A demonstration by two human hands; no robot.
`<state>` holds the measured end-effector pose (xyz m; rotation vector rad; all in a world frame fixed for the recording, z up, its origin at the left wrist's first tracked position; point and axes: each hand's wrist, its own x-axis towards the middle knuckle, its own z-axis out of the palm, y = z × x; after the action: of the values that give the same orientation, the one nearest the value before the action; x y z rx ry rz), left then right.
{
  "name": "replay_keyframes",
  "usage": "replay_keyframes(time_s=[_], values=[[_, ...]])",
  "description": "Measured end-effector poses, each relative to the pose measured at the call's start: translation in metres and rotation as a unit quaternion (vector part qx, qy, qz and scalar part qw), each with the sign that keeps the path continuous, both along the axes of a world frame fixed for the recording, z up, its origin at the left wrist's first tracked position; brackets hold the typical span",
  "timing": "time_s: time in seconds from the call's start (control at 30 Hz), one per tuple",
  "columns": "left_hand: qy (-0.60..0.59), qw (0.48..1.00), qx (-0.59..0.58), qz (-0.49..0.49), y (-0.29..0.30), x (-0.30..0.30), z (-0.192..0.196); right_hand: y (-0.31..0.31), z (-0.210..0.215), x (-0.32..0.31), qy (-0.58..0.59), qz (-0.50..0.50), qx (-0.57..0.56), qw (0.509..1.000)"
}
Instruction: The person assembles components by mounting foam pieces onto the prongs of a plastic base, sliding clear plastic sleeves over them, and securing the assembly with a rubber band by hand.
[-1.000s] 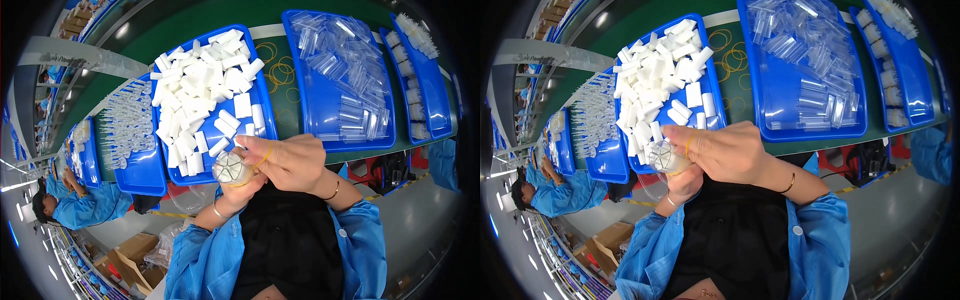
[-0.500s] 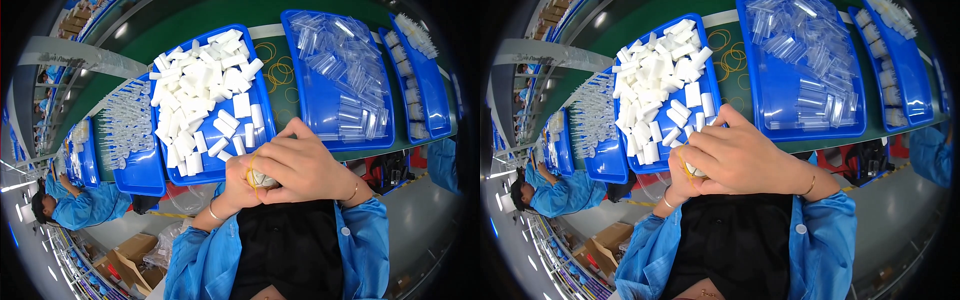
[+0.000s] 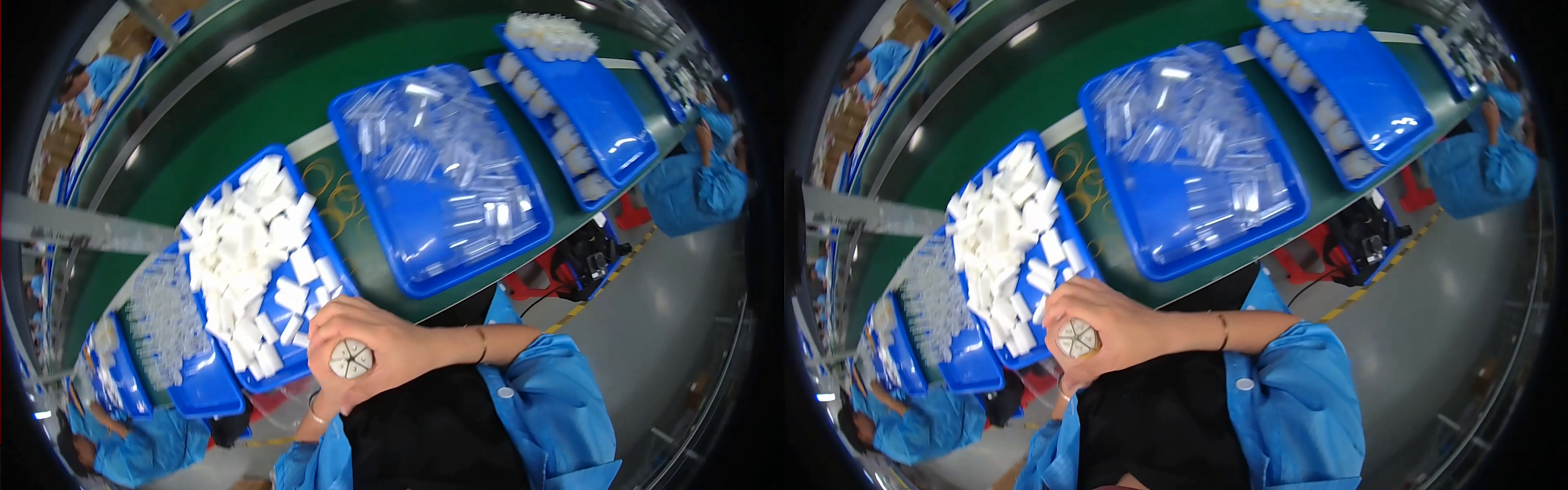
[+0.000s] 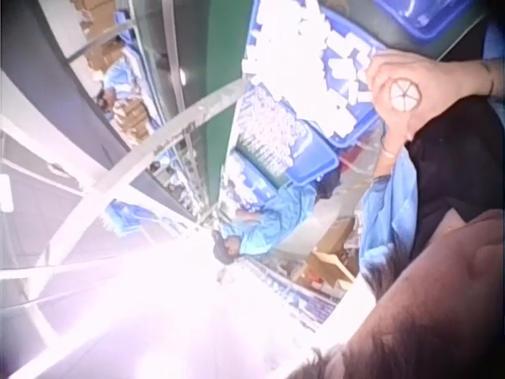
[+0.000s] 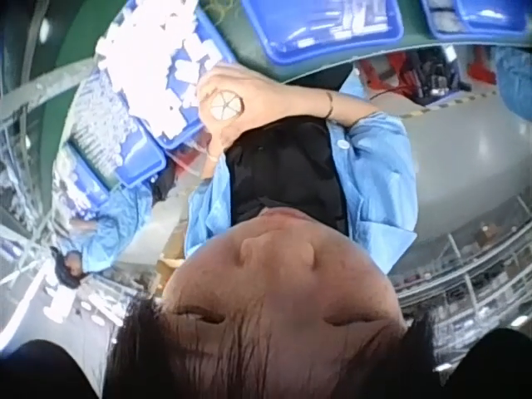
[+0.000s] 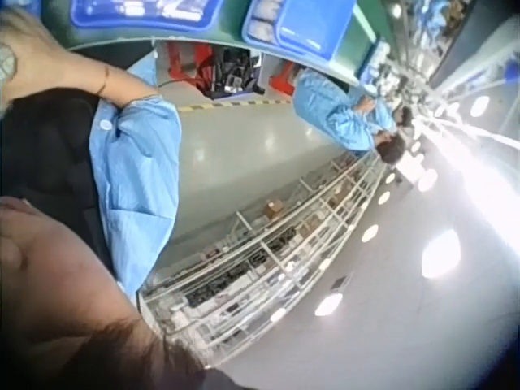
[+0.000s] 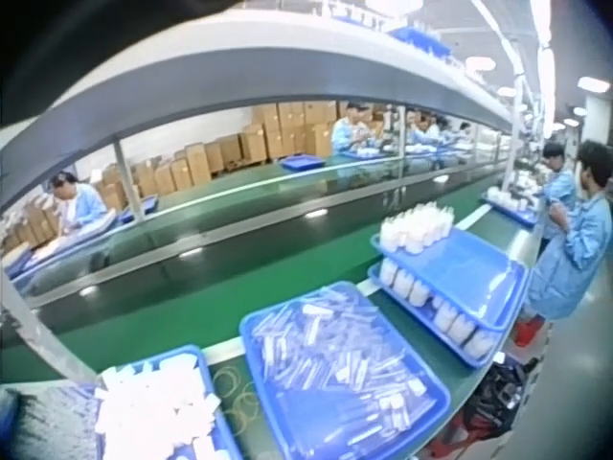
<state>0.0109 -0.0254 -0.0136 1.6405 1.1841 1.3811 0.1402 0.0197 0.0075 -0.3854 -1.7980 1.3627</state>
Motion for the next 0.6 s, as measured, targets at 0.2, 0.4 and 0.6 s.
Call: replay_keyframes(time_s=[0.2, 0.4, 0.6], values=[[0.123, 0.988, -0.089, -0.016, -0.005, -0.001, 0.003, -0.003, 0.003, 0.019, -0.132, -0.221, 0.192, 0.947], [0.066, 0.991, -0.098, -0.056, 0.006, 0.013, 0.019, 0.023, 0.031, 0.068, -0.124, -0.230, 0.224, 0.939], [-0.035, 0.992, -0.118, -0.013, 0.004, -0.015, 0.006, 0.133, 0.089, 0.188, -0.317, -0.506, 0.314, 0.738]])
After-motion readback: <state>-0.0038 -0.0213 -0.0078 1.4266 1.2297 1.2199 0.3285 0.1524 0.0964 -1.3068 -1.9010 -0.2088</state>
